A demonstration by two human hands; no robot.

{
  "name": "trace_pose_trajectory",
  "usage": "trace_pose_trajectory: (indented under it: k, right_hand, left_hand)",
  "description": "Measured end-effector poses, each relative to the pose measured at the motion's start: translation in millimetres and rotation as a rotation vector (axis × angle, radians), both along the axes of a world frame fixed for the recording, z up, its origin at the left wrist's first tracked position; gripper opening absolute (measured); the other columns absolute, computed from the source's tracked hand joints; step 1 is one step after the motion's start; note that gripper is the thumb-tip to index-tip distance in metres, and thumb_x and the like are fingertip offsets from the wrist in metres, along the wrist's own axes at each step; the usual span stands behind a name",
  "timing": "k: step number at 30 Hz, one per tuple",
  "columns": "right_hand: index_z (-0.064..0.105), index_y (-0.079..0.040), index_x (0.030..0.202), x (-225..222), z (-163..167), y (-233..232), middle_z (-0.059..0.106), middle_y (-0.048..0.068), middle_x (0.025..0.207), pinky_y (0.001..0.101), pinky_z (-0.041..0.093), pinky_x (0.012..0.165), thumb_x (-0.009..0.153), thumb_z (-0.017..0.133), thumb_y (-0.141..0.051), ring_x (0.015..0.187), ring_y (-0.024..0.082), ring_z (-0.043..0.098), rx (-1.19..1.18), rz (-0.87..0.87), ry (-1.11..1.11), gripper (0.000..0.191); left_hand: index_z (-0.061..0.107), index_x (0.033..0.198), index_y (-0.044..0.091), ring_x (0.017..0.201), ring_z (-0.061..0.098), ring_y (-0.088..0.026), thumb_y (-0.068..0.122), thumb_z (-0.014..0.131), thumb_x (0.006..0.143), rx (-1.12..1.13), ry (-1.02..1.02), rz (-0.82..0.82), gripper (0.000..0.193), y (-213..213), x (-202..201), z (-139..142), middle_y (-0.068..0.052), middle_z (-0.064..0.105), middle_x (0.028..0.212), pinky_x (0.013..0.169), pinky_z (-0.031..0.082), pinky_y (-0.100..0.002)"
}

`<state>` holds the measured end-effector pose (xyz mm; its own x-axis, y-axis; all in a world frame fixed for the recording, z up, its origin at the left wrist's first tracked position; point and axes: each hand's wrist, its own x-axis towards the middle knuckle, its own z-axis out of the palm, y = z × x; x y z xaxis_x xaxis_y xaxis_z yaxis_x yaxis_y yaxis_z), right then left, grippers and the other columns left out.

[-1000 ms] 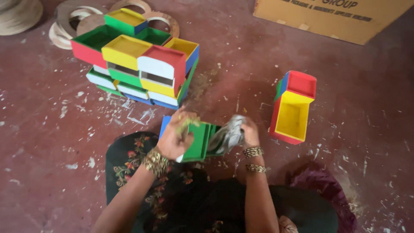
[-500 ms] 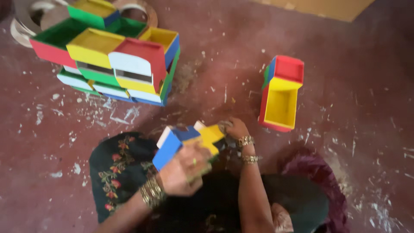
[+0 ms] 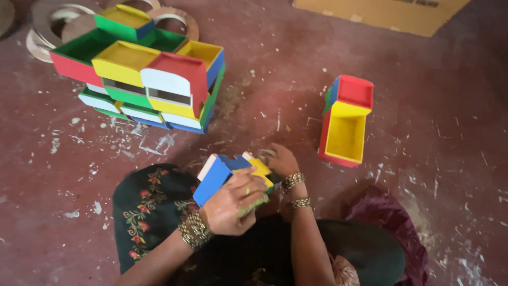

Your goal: The person sits on the workshop floor and wipes painted wooden toy pieces, including a green tray, a yellow-and-blue piece, a white-and-blue piece, and a red-and-yellow piece, one at a time with a cloth, turning each over to wipe its sides, then sets the wiped pieces aside.

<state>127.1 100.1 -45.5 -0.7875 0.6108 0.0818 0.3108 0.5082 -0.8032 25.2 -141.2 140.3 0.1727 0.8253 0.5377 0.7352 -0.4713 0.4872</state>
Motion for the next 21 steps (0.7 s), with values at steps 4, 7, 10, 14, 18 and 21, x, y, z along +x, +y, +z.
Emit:
trace_pose_trajectory:
  k: [4, 7, 10, 14, 18, 21]
  right_hand:
    - [0.076, -0.016, 0.109, 5.8, -37.9, 17.3, 0.075, 0.017, 0.11, 0.0466, 0.054, 0.091, 0.082, 0.066, -0.036, 0.108, 0.039, 0.069, -0.052, -0.221, -0.279, 0.035]
    - [0.073, -0.013, 0.113, 7.4, -52.1, 19.4, 0.072, 0.02, 0.114, 0.0483, 0.052, 0.093, 0.087, 0.065, -0.038, 0.111, 0.042, 0.065, -0.112, -0.313, -0.367, 0.036]
    - [0.072, -0.01, 0.115, 5.4, -53.9, 20.9, 0.07, 0.021, 0.115, 0.0467, 0.051, 0.093, 0.09, 0.064, -0.036, 0.112, 0.041, 0.063, -0.16, -0.291, -0.245, 0.037]
    - [0.073, -0.009, 0.114, 1.2, -51.7, 20.3, 0.076, 0.016, 0.114, 0.0401, 0.053, 0.095, 0.091, 0.064, -0.036, 0.111, 0.033, 0.072, -0.316, -0.124, -0.075, 0.037]
    - [0.077, -0.01, 0.111, -0.9, -44.6, 11.1, 0.077, 0.018, 0.108, 0.0398, 0.055, 0.09, 0.087, 0.07, -0.034, 0.105, 0.035, 0.073, -0.226, -0.257, -0.112, 0.035]
    - [0.077, -0.012, 0.112, -2.8, -40.7, 4.9, 0.076, 0.018, 0.107, 0.0413, 0.054, 0.088, 0.086, 0.069, -0.03, 0.104, 0.036, 0.071, -0.209, -0.374, -0.093, 0.034]
  left_hand:
    - [0.066, 0.126, 0.012, 0.142, 0.044, -0.044, 0.016, 0.079, 0.067, 0.111, 0.105, 0.222, 0.061, -2.6, 3.9, 5.3, -0.011, 0.058, 0.134, 0.122, 0.03, -0.061]
    - [0.043, 0.145, 0.004, 0.146, 0.026, -0.049, 0.042, 0.089, 0.058, 0.028, 0.017, 0.597, 0.106, 2.5, 5.7, 8.7, -0.025, 0.035, 0.153, 0.118, 0.016, -0.066]
    - [0.023, 0.154, 0.005, 0.147, 0.019, -0.05, 0.06, 0.094, 0.055, -0.293, -0.045, 0.699, 0.133, 8.0, 2.1, 11.1, -0.027, 0.02, 0.157, 0.114, 0.013, -0.064]
    - [0.029, 0.15, 0.012, 0.139, 0.028, -0.049, 0.052, 0.091, 0.056, -0.414, -0.062, 0.716, 0.12, 6.1, 0.4, 12.7, -0.024, 0.025, 0.156, 0.114, 0.022, -0.061]
    - [0.038, 0.144, 0.012, 0.137, 0.031, -0.05, 0.042, 0.093, 0.053, -0.296, -0.031, 0.668, 0.11, 2.3, -3.1, 15.7, -0.025, 0.031, 0.149, 0.115, 0.021, -0.063]
    - [0.041, 0.14, 0.011, 0.138, 0.031, -0.05, 0.037, 0.094, 0.049, -0.232, -0.015, 0.575, 0.109, -3.0, -11.7, 21.1, -0.026, 0.031, 0.149, 0.117, 0.019, -0.064]
